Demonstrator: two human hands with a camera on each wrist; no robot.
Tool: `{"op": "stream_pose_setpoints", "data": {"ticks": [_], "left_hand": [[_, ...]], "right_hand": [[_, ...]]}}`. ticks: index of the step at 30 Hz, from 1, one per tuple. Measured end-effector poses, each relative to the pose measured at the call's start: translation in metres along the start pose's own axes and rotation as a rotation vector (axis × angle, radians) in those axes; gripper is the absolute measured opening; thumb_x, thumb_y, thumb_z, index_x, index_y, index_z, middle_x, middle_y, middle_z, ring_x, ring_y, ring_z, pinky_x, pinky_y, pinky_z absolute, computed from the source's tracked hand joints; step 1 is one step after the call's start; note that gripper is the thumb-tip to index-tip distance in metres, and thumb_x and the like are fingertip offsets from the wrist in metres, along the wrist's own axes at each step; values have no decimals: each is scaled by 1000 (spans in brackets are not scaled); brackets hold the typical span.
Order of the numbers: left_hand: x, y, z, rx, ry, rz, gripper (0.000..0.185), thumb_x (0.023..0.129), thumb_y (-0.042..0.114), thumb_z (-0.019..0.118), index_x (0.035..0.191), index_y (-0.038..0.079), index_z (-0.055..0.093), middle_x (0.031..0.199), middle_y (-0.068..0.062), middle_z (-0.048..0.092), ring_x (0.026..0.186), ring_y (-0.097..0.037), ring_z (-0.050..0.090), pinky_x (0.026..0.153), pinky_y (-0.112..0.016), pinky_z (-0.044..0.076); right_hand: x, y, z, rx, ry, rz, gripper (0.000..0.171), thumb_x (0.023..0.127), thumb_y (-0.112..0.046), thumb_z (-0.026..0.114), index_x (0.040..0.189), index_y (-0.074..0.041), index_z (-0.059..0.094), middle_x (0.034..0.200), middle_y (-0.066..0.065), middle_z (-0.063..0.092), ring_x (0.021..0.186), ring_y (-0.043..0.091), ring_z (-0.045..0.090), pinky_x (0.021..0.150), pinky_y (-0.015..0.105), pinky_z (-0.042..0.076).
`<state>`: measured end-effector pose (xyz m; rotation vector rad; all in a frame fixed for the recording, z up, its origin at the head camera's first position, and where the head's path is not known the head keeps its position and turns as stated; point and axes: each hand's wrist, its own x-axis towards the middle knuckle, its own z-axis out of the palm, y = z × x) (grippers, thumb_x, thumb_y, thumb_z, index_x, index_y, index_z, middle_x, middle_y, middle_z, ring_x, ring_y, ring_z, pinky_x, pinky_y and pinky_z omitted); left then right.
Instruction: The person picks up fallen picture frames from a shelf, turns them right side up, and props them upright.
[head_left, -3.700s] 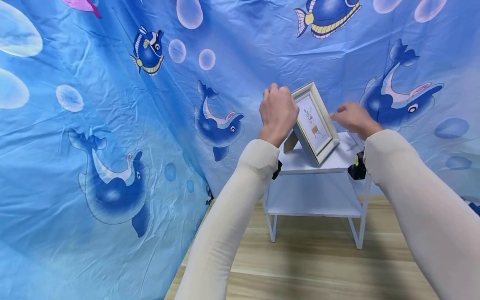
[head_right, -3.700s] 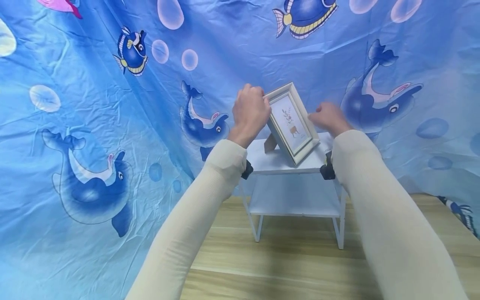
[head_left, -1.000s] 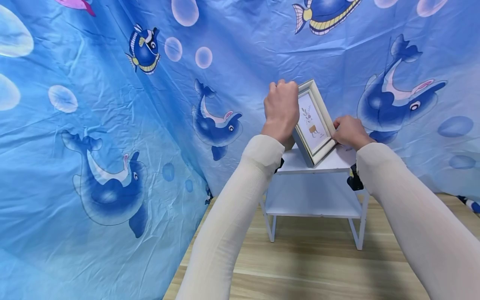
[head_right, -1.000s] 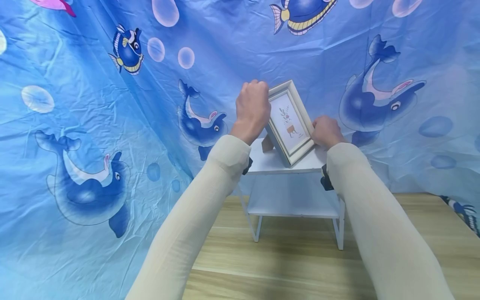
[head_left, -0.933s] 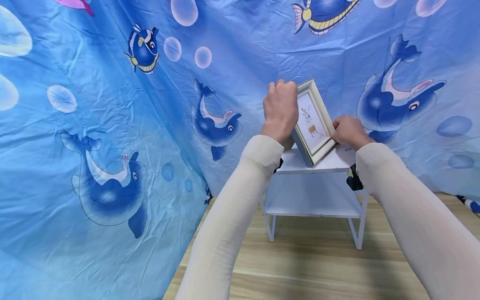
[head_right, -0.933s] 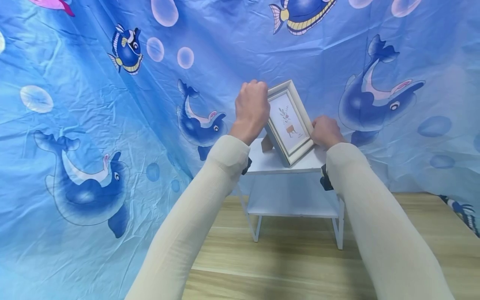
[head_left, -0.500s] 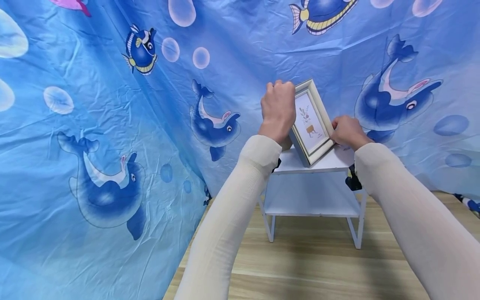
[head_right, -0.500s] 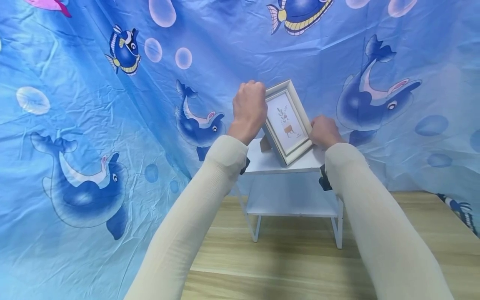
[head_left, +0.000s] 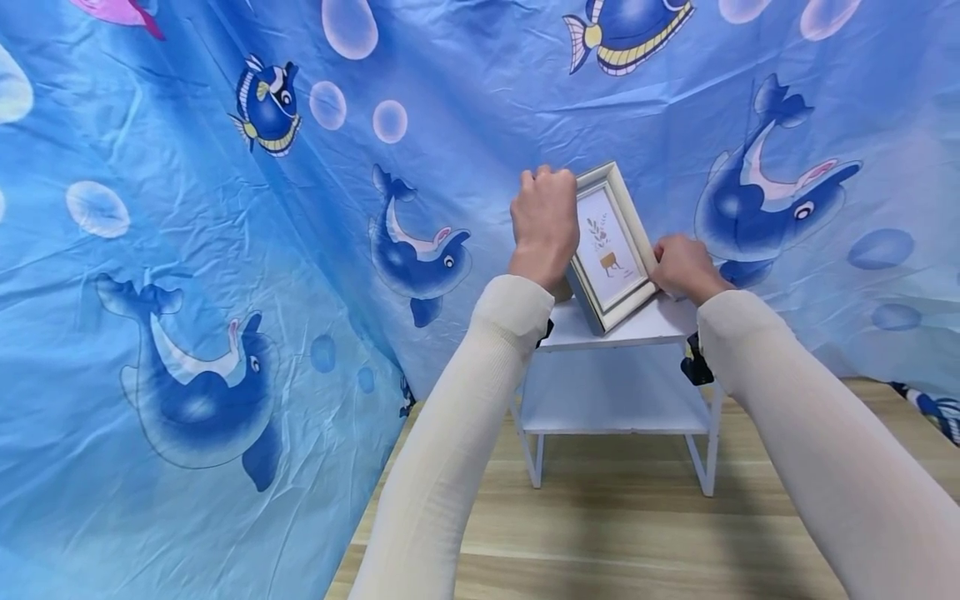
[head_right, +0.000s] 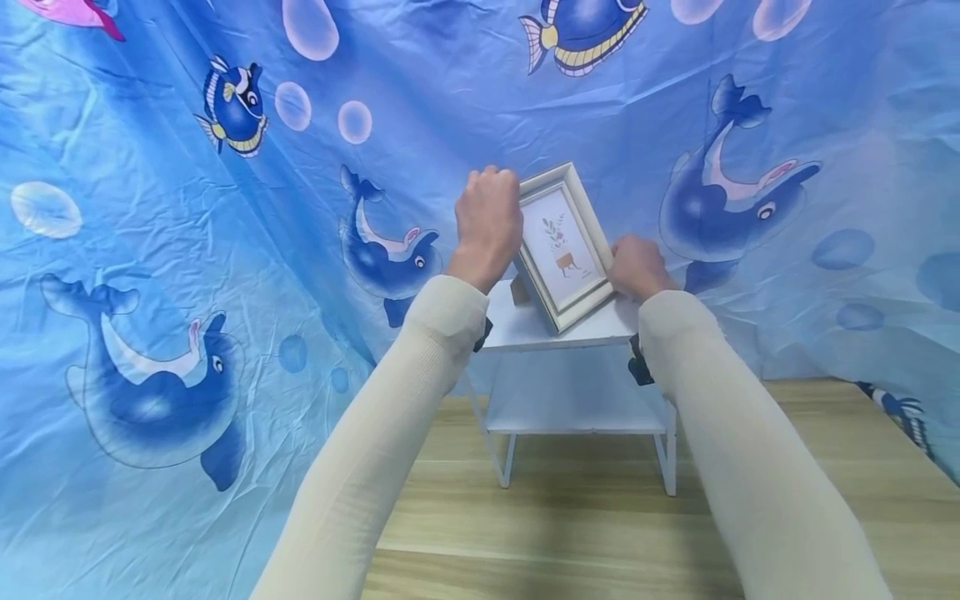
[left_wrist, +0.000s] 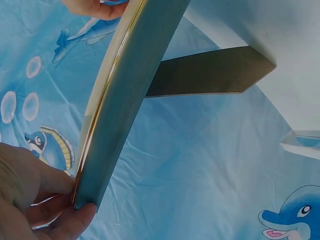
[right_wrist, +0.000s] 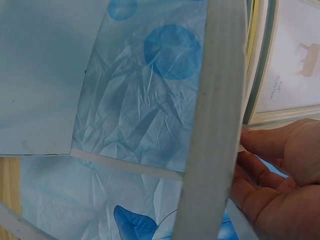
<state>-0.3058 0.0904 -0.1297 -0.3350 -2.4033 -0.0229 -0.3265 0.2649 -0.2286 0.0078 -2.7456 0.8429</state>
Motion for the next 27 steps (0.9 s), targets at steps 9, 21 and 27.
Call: {"op": "stream_pose_setpoints", "data": {"ticks": [9, 21, 27], "left_hand": [[1, -5, 4, -17, 29, 2, 27, 94, 4, 61, 115, 15, 73, 119, -5, 67, 109, -22, 57, 81, -38, 58], [2, -7, 3, -54, 37, -3, 26, 96, 4, 59, 116, 14, 73, 118, -5, 68, 108, -21, 58, 82, -35, 57], [4, -8, 3, -70, 36, -7, 26, 96, 3, 59, 115, 13, 73, 117, -5, 68, 107, -21, 59, 83, -36, 57]], "right_hand": [[-2, -2, -1, 2, -2, -13, 12, 86, 1, 55, 95, 6, 57, 93, 24, 59, 82, 37, 53, 68, 42, 47], [-6, -4, -2, -17, 6, 8, 8, 86, 0, 56, 93, 5, 56, 90, 22, 58, 81, 35, 52, 66, 40, 45], [-7, -3, -4, -16, 2, -6, 9, 85, 1, 57, 92, 6, 55, 87, 22, 58, 80, 36, 52, 65, 39, 45]]}}
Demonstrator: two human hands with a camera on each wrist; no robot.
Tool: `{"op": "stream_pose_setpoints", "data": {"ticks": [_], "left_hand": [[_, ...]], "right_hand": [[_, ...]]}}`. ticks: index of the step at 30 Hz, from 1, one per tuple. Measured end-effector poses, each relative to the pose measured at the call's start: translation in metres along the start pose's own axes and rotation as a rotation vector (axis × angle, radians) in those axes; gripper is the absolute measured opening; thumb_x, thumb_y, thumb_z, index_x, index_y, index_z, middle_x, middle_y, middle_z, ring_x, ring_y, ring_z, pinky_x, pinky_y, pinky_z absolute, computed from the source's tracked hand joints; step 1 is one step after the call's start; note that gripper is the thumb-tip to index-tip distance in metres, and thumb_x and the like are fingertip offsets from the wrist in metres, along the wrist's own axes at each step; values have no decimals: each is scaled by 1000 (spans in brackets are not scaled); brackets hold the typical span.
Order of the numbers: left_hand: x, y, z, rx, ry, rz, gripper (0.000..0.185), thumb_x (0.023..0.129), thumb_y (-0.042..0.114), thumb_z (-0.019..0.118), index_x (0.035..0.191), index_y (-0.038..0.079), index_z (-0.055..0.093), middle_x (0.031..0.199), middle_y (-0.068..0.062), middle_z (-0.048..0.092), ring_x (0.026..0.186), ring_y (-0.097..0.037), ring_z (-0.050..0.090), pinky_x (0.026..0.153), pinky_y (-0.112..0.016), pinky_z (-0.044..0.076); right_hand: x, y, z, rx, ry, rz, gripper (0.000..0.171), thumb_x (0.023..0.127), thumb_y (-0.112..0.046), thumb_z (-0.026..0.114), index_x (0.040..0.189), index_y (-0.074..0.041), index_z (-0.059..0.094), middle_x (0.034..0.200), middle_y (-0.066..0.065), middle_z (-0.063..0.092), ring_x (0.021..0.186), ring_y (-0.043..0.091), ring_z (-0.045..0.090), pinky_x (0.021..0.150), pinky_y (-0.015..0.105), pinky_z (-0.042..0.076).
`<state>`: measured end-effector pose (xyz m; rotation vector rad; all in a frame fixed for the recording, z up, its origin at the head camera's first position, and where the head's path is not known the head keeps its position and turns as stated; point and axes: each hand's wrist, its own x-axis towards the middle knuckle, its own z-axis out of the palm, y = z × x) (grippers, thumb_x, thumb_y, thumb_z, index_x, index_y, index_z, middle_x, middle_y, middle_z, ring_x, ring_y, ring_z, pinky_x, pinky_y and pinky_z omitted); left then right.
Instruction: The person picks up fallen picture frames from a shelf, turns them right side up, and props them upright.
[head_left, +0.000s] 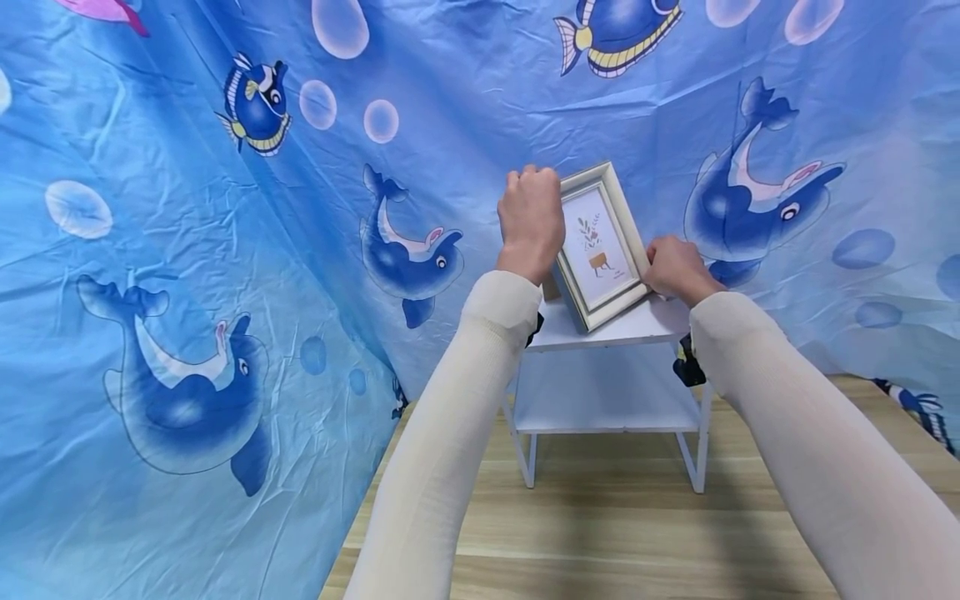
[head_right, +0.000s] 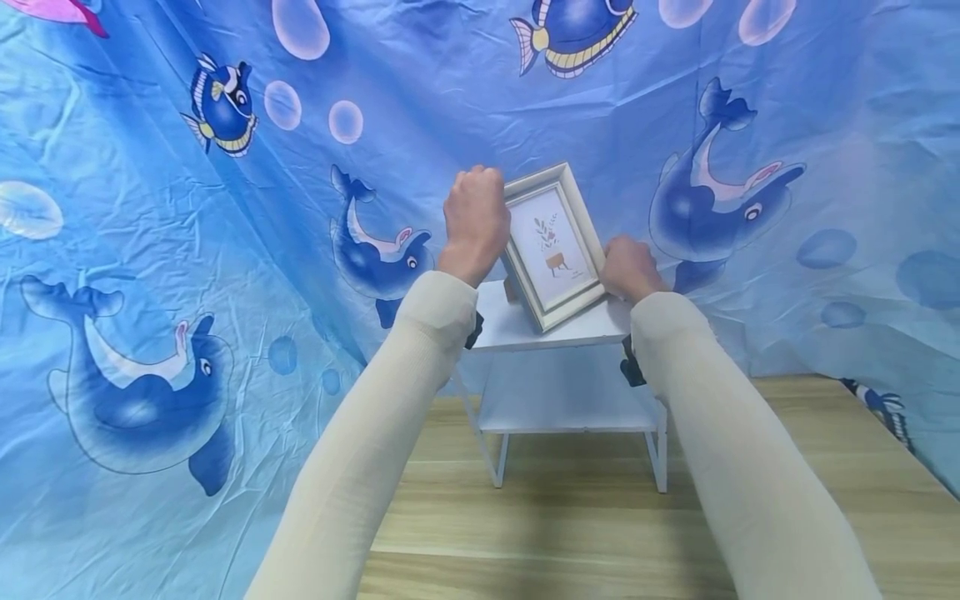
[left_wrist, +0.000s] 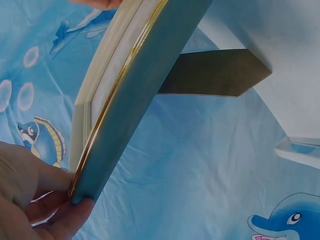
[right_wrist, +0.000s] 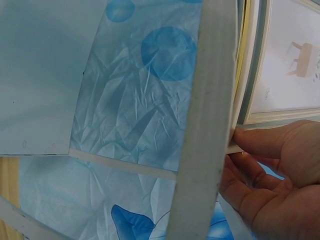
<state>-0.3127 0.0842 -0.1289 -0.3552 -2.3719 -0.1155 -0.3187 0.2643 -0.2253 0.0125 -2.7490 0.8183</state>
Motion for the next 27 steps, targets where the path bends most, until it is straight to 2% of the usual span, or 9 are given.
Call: {"op": "stream_pose_setpoints", "data": {"ticks": [8, 17, 27], "left_hand": [[2, -2, 0, -10, -7, -1, 25, 97, 3, 58, 115, 12, 72, 116, -4, 68, 105, -20, 59, 84, -34, 57], [2, -3, 3, -19, -20, -15, 25, 97, 3, 58, 116, 11, 72, 117, -5, 67, 110, -22, 58, 86, -32, 56], [4, -6, 5, -49, -11, -18, 25, 98, 1, 55, 115, 8, 72, 115, -7, 66, 109, -23, 58, 85, -31, 55]], "right_hand": [[-1, 0, 1, 15, -3, 9, 11, 85, 1, 57, 95, 7, 57, 91, 24, 59, 81, 36, 53, 65, 39, 46], [-4, -1, 2, 22, -9, 16, 11, 87, 0, 58, 96, 6, 57, 93, 24, 59, 81, 35, 54, 65, 38, 46], [-6, -2, -2, 26, -29, 21, 13, 87, 0, 57, 98, 7, 58, 94, 24, 60, 84, 35, 53, 74, 43, 46]]}}
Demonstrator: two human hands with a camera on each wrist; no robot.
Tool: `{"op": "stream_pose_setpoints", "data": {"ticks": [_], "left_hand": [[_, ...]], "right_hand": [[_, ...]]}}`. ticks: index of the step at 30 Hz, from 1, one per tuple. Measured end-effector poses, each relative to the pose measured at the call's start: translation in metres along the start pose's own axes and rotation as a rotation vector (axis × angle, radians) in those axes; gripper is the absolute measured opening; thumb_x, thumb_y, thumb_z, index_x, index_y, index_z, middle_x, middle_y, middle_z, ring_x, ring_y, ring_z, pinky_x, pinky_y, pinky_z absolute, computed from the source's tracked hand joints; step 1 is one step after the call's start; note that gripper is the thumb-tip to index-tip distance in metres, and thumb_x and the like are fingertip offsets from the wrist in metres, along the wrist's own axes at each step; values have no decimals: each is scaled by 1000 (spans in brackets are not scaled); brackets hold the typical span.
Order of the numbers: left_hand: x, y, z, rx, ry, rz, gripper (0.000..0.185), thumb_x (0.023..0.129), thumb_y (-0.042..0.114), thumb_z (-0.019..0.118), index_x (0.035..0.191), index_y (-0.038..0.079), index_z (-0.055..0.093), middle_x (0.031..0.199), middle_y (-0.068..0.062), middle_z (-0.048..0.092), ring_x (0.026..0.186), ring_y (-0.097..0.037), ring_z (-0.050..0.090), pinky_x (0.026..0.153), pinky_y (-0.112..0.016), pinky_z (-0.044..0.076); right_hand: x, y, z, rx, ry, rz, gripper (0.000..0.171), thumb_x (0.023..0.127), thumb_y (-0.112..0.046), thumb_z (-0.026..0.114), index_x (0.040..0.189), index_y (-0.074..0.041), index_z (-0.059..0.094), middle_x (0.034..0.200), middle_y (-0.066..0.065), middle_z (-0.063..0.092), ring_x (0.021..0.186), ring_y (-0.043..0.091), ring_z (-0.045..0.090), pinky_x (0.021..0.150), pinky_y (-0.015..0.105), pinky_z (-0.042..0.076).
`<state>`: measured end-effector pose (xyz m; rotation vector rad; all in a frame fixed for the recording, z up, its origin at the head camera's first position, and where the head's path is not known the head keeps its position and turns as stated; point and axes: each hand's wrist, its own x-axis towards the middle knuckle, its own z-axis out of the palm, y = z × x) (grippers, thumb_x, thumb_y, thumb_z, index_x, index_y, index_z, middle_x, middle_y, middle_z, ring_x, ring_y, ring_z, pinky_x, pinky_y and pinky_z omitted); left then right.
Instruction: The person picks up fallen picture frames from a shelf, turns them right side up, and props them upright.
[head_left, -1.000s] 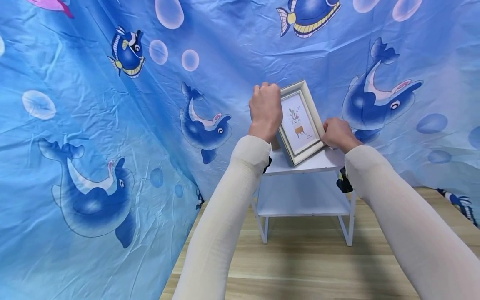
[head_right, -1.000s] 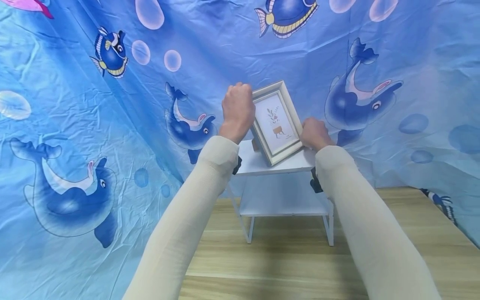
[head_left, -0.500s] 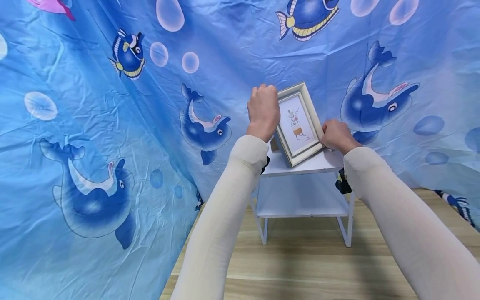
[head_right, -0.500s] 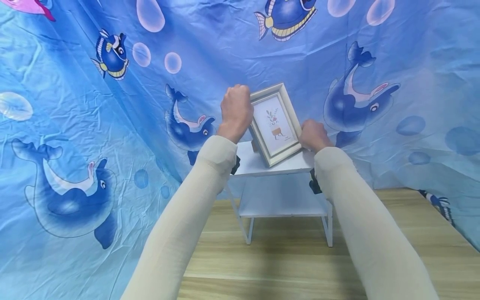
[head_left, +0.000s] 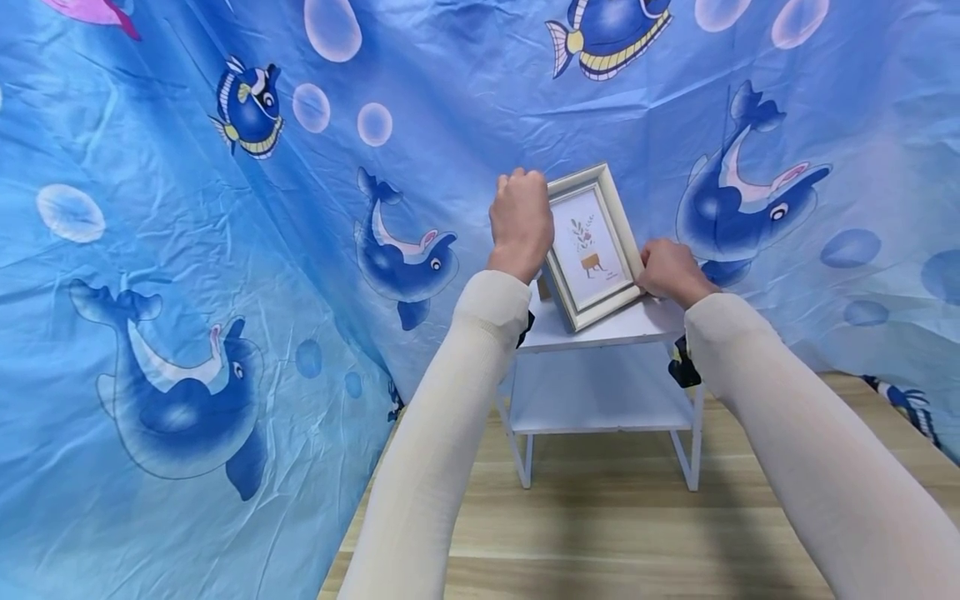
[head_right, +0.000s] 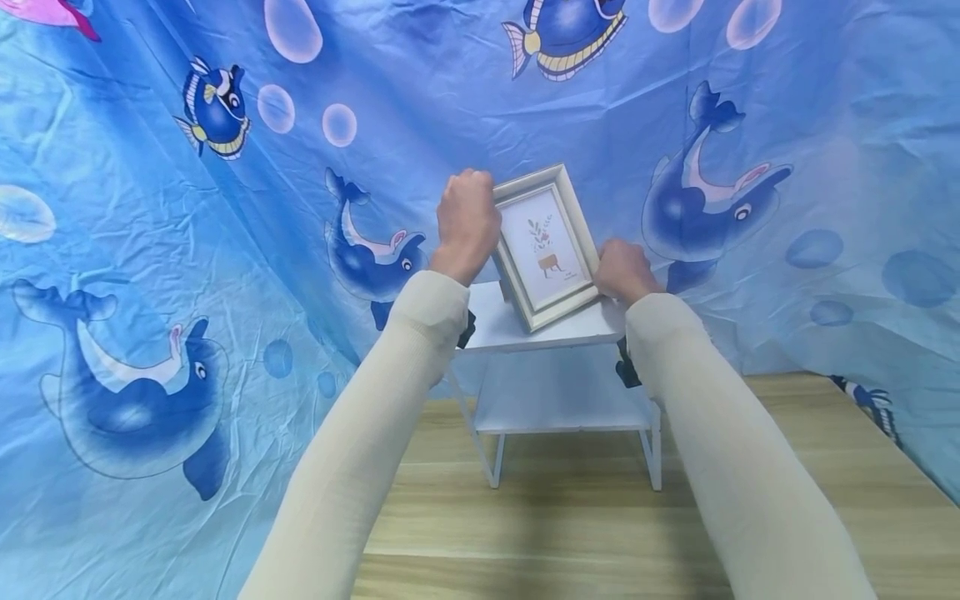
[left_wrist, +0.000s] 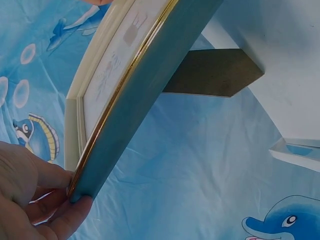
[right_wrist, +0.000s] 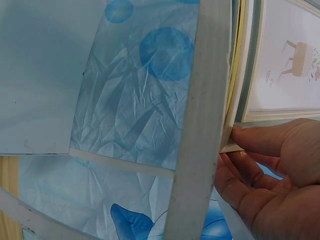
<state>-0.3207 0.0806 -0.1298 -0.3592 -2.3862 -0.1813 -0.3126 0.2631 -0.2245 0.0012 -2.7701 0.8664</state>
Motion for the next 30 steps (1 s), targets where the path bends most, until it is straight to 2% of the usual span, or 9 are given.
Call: {"op": "stream_pose_setpoints", "data": {"ticks": [15, 23, 30], "left_hand": [[1, 0, 0, 6, -14, -1, 24, 98, 2, 56, 117, 8, 70, 118, -8, 66, 110, -23, 57, 85, -32, 56], [2, -2, 0, -5, -22, 5, 25, 98, 0, 55, 117, 8, 70, 117, -9, 66, 110, -24, 57, 85, -33, 56], [2, -3, 0, -24, -28, 8, 26, 99, 1, 54, 119, 7, 69, 120, -9, 65, 112, -25, 56, 86, -33, 55]], "right_hand": [[0, -1, -5, -27, -46, 0, 8, 86, 0, 56, 92, 5, 57, 83, 17, 58, 73, 29, 53, 62, 35, 44], [0, -1, -5, -33, -59, 2, 18, 85, 1, 55, 101, 8, 60, 91, 21, 61, 77, 31, 54, 66, 37, 45], [-2, -2, -6, -37, -52, -3, 10, 83, 1, 56, 91, 4, 58, 82, 17, 57, 74, 29, 52, 62, 35, 43]]}}
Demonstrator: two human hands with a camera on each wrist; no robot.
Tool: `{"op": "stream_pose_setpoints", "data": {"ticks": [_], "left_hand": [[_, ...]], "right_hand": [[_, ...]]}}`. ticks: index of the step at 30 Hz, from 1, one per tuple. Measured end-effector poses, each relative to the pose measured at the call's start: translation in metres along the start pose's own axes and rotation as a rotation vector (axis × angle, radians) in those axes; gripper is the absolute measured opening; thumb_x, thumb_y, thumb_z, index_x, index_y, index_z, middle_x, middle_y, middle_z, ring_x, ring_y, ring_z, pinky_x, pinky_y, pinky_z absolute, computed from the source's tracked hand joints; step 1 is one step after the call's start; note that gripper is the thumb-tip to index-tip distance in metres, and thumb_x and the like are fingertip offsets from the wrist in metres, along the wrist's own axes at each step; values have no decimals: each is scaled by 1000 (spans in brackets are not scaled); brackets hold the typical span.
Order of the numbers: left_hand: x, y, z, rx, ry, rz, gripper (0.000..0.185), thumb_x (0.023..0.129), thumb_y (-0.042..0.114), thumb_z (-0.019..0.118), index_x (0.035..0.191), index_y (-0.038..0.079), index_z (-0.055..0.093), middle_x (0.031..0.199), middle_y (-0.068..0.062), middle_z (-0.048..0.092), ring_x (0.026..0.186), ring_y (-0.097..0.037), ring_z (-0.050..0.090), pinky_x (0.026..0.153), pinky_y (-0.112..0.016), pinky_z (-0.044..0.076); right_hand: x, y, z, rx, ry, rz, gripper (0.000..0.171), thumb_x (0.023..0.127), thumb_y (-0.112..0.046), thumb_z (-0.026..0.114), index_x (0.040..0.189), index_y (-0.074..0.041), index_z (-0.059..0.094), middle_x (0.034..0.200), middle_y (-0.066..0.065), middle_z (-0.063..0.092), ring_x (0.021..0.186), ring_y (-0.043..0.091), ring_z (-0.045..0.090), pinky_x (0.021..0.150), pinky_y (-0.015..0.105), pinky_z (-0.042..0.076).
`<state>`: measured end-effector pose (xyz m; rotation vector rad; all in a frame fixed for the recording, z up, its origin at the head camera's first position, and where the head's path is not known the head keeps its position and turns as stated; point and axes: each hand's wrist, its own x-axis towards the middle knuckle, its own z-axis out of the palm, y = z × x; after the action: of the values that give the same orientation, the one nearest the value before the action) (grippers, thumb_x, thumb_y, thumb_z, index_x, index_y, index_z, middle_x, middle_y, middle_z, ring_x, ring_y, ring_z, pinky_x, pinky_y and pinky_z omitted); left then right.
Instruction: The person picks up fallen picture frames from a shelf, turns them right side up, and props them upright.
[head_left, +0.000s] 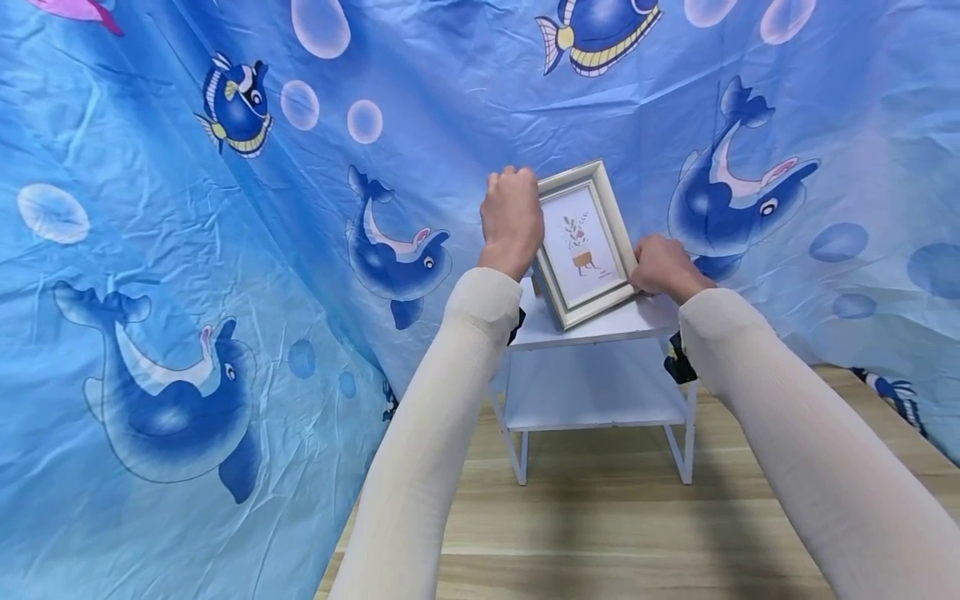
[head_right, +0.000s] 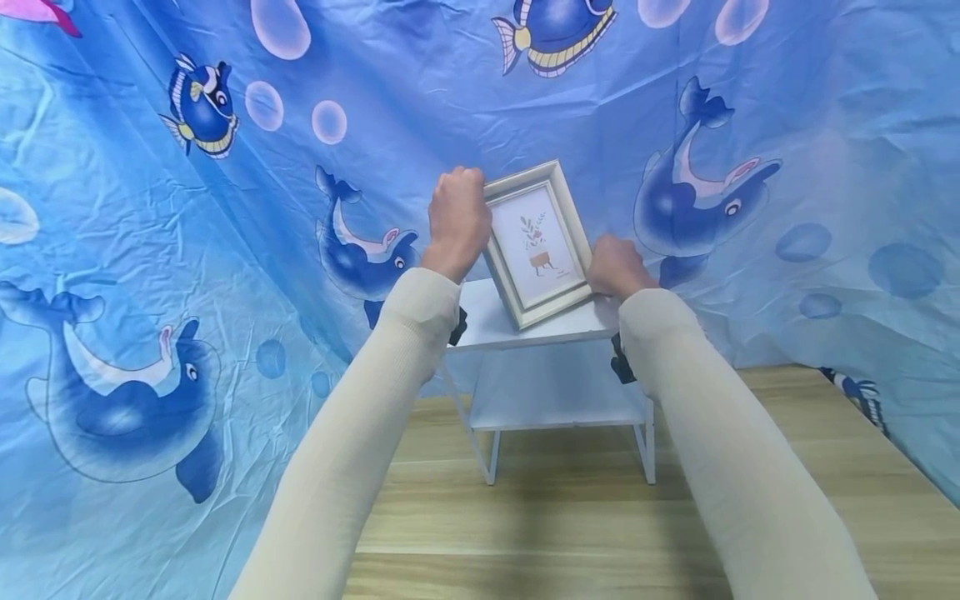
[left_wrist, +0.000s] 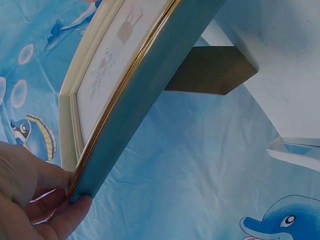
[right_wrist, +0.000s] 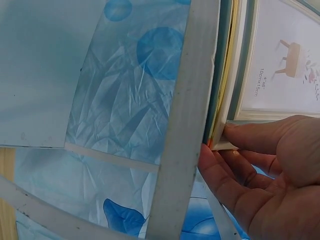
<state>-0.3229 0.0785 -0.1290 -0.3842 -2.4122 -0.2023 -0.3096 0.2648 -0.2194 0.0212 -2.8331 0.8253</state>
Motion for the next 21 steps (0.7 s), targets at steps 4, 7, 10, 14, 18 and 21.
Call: {"op": "stream_pose_setpoints", "data": {"ticks": [4, 7, 10, 14, 18, 21], "left_hand": [[0, -1, 1, -11, 8, 3, 26, 100, 1, 53, 119, 7, 69, 119, -9, 65, 111, -25, 57, 85, -33, 55], [-1, -1, 2, -19, 15, 2, 26, 100, 0, 52, 119, 7, 69, 119, -10, 65, 110, -25, 57, 85, -32, 55], [0, -2, 3, -23, 15, 2, 27, 100, 0, 51, 120, 6, 68, 120, -10, 65, 111, -26, 57, 84, -32, 55], [1, -3, 4, -35, 28, -2, 28, 100, 0, 51, 121, 5, 68, 121, -11, 65, 114, -27, 57, 83, -32, 56], [1, -3, 3, -60, 31, -8, 28, 100, 1, 50, 121, 5, 68, 121, -11, 65, 115, -27, 57, 83, -33, 56], [1, -5, 5, -82, 22, -5, 28, 100, 0, 49, 120, 5, 68, 120, -11, 65, 113, -27, 57, 84, -33, 55]], "right_hand": [[-2, 0, -1, -2, 9, -5, 6, 80, 2, 56, 86, 3, 57, 77, 14, 55, 71, 28, 51, 59, 32, 41], [-5, -1, -1, -5, 21, -11, 4, 79, 3, 55, 83, 2, 56, 75, 13, 54, 69, 27, 49, 58, 31, 40], [-6, -1, -1, -1, 26, -10, 3, 79, 3, 55, 80, 0, 54, 72, 11, 52, 68, 26, 48, 57, 31, 38], [-6, 0, -2, 0, 27, -12, 4, 79, 3, 54, 78, -1, 53, 69, 10, 49, 66, 25, 45, 57, 31, 36], [-6, -1, -2, 7, 29, -1, 4, 79, 3, 53, 79, -1, 53, 70, 10, 48, 66, 24, 45, 57, 31, 36], [-8, -1, 0, 7, 28, 15, 5, 80, 3, 52, 79, -2, 52, 70, 10, 49, 66, 24, 46, 56, 31, 37]]}}
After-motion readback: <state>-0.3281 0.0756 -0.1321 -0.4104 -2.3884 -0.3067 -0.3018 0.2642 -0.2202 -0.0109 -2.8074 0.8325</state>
